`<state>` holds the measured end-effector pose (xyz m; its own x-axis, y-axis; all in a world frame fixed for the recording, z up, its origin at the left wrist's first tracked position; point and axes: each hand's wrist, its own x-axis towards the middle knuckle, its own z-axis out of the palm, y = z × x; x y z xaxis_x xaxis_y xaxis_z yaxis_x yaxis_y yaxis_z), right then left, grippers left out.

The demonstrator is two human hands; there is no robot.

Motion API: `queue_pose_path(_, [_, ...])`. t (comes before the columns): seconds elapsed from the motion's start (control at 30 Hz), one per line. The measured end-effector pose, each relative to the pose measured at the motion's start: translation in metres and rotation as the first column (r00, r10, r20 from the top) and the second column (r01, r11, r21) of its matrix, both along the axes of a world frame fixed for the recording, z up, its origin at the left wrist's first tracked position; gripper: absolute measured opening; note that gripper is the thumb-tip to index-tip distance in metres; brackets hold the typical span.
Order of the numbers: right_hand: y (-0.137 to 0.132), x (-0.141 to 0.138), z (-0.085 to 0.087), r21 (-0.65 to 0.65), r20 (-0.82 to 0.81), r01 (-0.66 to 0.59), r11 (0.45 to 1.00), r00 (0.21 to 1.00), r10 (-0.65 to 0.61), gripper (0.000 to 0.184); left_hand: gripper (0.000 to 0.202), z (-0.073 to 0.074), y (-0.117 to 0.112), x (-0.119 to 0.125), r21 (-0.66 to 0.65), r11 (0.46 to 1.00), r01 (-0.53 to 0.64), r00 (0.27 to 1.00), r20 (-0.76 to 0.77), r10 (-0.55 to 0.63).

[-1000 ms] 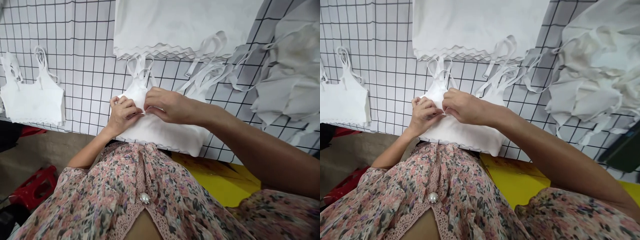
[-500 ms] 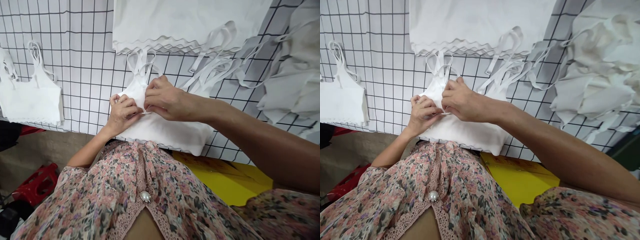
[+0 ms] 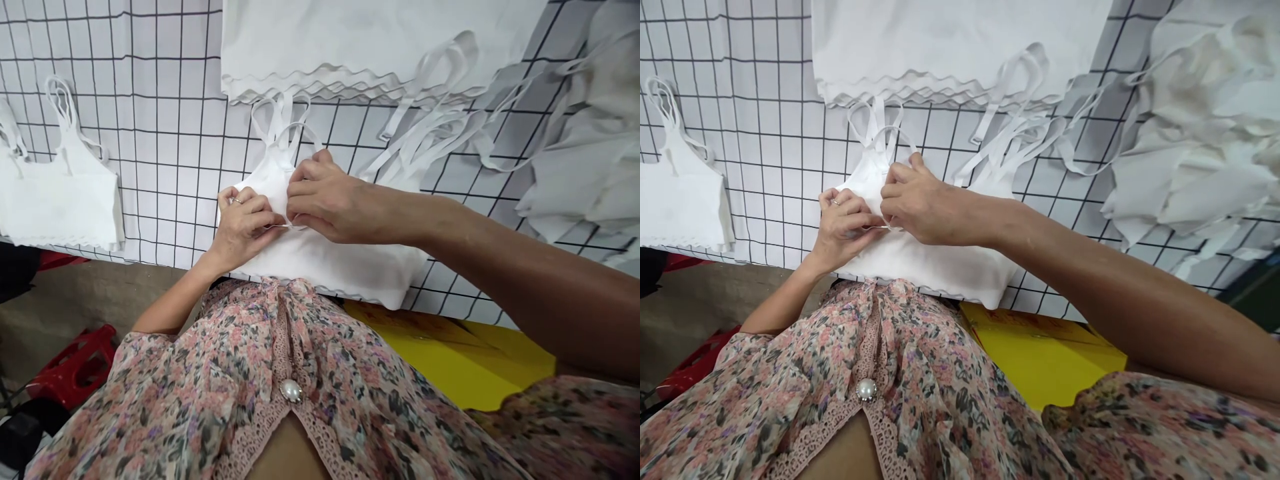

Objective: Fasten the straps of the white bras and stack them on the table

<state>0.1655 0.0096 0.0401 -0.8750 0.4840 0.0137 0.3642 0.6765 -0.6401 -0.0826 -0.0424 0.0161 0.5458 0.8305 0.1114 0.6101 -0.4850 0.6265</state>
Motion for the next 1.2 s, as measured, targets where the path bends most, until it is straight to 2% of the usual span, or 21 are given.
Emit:
queue_pose_path(0.2, [-0.002,-0.004,-0.006,-0.014,-0.016,0.041,0.999,0.999,-0.041,0.042,0.022,0.000,0.000,-0.001,-0.027,0.999,0.017,0.999,-0.036,-0.018])
queue_pose_path(0.4, [0.001,-0.001,-0.004,0.011,-0.101,0.007,1.000,0.995,-0.006,0.041,0.034,-0.006,0.000,-0.002,0.024,0.999,0.041,0.999,0.002,-0.041])
queue_pose_path(0.5, [0.000,-0.001,-0.002,0.018,-0.081,0.038,0.999,0.996,-0.036,0.042,0.035,-0.005,0.000,-0.001,0.004,0.999,0.032,0.999,0.003,-0.032])
queue_pose_path(0.7, [-0.004,0.001,0.002,0.005,-0.026,0.042,0.999,0.999,-0.042,0.037,0.020,0.001,0.000,0.001,-0.055,0.998,0.004,0.999,-0.038,-0.006])
queue_pose_path(0.83, [-0.005,-0.001,0.003,-0.031,0.000,0.064,0.997,0.998,-0.064,0.035,0.026,0.000,0.000,0.000,-0.032,0.999,0.019,0.999,-0.032,-0.020])
queue_pose_path(0.93, [-0.006,-0.002,0.000,-0.053,-0.013,0.090,0.994,0.996,-0.091,0.031,0.036,-0.002,-0.001,0.000,0.042,0.998,0.040,0.999,0.013,-0.040])
queue_pose_path(1.0, [-0.007,-0.002,-0.003,-0.022,-0.052,0.095,0.995,0.994,-0.096,0.031,0.038,-0.003,0.000,-0.001,0.073,0.996,0.053,0.998,0.030,-0.056])
queue_pose_path(1.1, [-0.010,-0.003,-0.009,0.046,-0.105,0.115,0.992,0.988,-0.110,0.031,0.035,-0.002,0.000,-0.001,0.071,0.996,0.058,0.997,0.044,-0.061])
queue_pose_path(1.2, [-0.015,-0.004,-0.014,0.046,-0.131,0.192,0.980,0.974,-0.184,0.030,0.033,0.000,0.000,-0.002,0.030,0.999,0.043,0.999,0.015,-0.043])
